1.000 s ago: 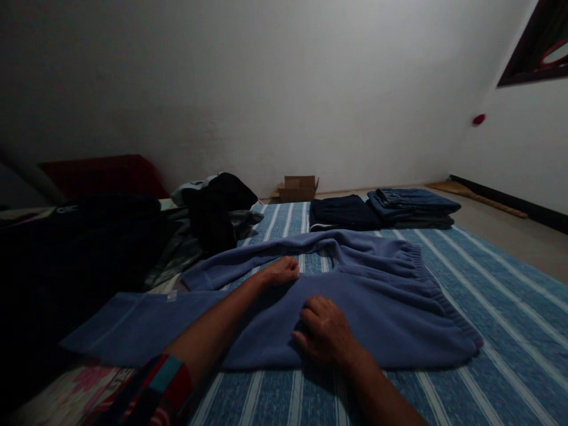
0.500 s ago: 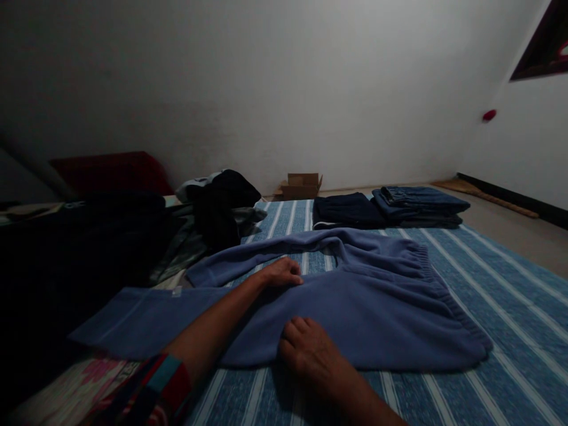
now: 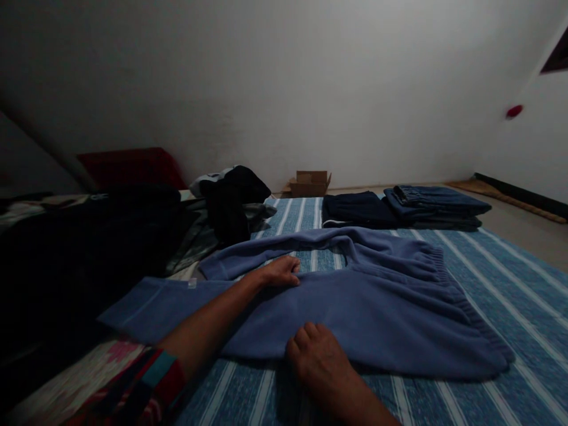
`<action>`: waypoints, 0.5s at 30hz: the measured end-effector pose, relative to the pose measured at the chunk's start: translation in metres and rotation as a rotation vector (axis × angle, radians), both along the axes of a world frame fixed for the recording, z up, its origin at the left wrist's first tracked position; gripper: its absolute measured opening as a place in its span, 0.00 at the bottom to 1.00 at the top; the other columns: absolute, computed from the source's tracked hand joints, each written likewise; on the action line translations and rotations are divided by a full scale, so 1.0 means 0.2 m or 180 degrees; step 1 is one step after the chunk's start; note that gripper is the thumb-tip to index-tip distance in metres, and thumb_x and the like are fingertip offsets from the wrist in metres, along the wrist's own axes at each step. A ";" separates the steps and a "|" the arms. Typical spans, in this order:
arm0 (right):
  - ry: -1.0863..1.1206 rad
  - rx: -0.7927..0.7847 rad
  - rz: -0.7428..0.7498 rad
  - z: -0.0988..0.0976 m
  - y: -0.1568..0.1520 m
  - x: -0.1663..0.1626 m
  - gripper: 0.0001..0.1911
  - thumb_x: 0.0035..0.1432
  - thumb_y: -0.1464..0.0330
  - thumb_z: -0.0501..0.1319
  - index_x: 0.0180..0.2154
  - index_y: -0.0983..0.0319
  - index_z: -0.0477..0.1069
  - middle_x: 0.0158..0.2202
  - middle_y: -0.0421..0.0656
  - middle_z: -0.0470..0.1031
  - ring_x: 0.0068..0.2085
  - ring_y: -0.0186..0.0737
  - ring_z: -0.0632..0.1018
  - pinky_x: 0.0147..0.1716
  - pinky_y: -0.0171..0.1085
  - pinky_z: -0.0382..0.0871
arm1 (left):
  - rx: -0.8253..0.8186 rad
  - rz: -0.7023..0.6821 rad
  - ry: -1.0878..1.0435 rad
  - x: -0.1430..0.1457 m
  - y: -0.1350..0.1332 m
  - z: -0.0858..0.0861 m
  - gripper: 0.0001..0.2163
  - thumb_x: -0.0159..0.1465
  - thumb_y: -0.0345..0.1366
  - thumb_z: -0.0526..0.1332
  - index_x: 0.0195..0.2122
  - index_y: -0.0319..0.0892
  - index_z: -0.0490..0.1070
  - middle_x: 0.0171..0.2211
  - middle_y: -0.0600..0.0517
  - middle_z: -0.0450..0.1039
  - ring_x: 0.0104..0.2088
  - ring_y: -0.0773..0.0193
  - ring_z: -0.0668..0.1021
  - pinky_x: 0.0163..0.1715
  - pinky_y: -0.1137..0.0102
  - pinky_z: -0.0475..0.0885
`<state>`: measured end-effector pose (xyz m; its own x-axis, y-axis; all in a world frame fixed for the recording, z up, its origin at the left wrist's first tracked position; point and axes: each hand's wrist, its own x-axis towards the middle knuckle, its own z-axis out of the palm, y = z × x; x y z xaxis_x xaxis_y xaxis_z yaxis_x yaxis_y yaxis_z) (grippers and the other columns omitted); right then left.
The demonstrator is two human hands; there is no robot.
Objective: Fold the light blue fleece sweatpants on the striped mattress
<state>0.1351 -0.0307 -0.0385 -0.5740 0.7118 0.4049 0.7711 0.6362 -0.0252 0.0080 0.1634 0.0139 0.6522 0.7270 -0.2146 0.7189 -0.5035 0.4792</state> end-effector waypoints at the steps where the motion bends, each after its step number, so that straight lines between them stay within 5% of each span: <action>1: 0.0016 -0.0038 0.0028 0.00 0.00 0.01 0.09 0.55 0.75 0.63 0.35 0.60 0.64 0.32 0.40 0.71 0.30 0.37 0.68 0.28 0.37 0.59 | 0.0050 0.0007 -0.0035 0.00 -0.01 -0.01 0.11 0.44 0.34 0.66 0.26 0.42 0.63 0.23 0.58 0.61 0.28 0.65 0.67 0.26 0.72 0.57; 6: 0.0155 -0.0024 0.0091 -0.03 0.00 0.01 0.09 0.55 0.75 0.63 0.36 0.60 0.64 0.32 0.40 0.70 0.31 0.38 0.68 0.28 0.37 0.59 | 0.0163 0.0102 -0.0154 -0.09 -0.04 -0.03 0.12 0.50 0.44 0.64 0.30 0.42 0.66 0.29 0.55 0.66 0.33 0.62 0.70 0.30 0.70 0.61; 15: 0.0257 0.0106 0.0040 -0.08 0.00 -0.03 0.12 0.52 0.75 0.65 0.38 0.61 0.65 0.35 0.41 0.69 0.34 0.40 0.67 0.29 0.38 0.58 | -0.0114 0.0162 -0.0043 -0.36 -0.05 0.03 0.15 0.50 0.48 0.61 0.20 0.41 0.63 0.19 0.58 0.57 0.23 0.68 0.63 0.22 0.71 0.55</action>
<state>0.1296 -0.0316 -0.0543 -0.5472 0.6902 0.4736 0.7594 0.6473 -0.0659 -0.0636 0.1541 0.0199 0.6175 0.7514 -0.2326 0.7366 -0.4488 0.5060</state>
